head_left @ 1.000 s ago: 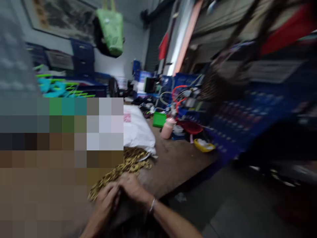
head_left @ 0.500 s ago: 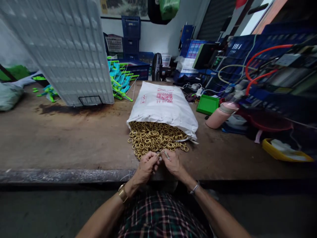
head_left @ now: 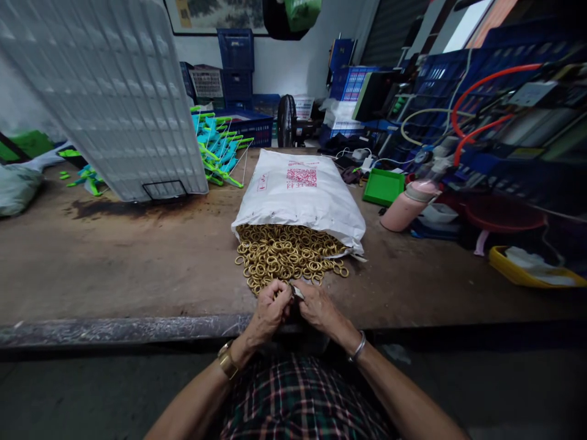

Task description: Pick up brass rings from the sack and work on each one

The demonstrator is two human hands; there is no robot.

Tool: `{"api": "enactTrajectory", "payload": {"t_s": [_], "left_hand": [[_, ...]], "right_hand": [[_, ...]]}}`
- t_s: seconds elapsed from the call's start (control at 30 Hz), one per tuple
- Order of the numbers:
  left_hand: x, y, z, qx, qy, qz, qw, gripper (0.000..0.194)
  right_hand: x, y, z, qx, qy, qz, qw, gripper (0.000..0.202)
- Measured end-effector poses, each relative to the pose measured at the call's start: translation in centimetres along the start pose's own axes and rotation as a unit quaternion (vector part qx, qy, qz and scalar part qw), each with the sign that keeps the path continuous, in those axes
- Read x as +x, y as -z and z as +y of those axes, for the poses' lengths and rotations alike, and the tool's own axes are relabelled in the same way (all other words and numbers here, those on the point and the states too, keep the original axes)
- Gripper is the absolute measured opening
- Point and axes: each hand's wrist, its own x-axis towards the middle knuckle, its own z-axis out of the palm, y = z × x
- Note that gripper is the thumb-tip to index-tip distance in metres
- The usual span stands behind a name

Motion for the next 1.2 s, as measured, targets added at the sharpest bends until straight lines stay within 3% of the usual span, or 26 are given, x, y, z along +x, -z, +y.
{"api": "enactTrajectory", "payload": {"t_s": [0.17, 0.37, 0.5, 0.6, 0.73, 0.83, 1.0, 1.2], "left_hand": [[-0.1, 0.5, -0.3, -0.001, 0.005, -0.017, 1.0, 0.034], [-0.6, 0.6, 0.5, -0.08, 0.042, -0.079, 0.993, 0.03], [-0.3, 0.5, 0.8, -0.188, 0.065, -0.079, 0.977, 0.029], [0.0, 0.5, 0.7, -0.227, 0.085, -0.079, 0.967, 0.03], [0.0, 0.6, 0.3, -0.229, 0.085, -0.074, 0.967, 0.03], [-0.1, 0.7, 0.0, -0.225, 0.092, -0.061, 0.968, 0.031], [0.2, 0.8, -0.7, -0.245, 0.124, 0.016, 0.962, 0.035], [0.2, 0.7, -0.9, -0.247, 0.131, 0.031, 0.96, 0.033]], "right_hand": [[0.2, -0.1, 0.0, -0.049, -0.03, -0.015, 0.998, 0.029], [1.0, -0.1, 1.3, -0.026, -0.111, 0.023, 0.993, 0.013], [1.5, -0.4, 1.1, 0.17, -0.137, 0.093, 0.971, 0.021], [1.4, -0.8, 0.0, 0.361, -0.158, 0.045, 0.918, 0.028], [1.2, -1.3, -0.8, 0.468, -0.172, -0.013, 0.867, 0.028], [1.3, -1.4, -0.6, 0.459, -0.156, 0.025, 0.874, 0.023], [1.5, -1.0, -0.3, 0.362, -0.104, 0.117, 0.919, 0.02], [1.0, -1.1, -0.4, 0.347, -0.074, 0.102, 0.929, 0.02]]}}
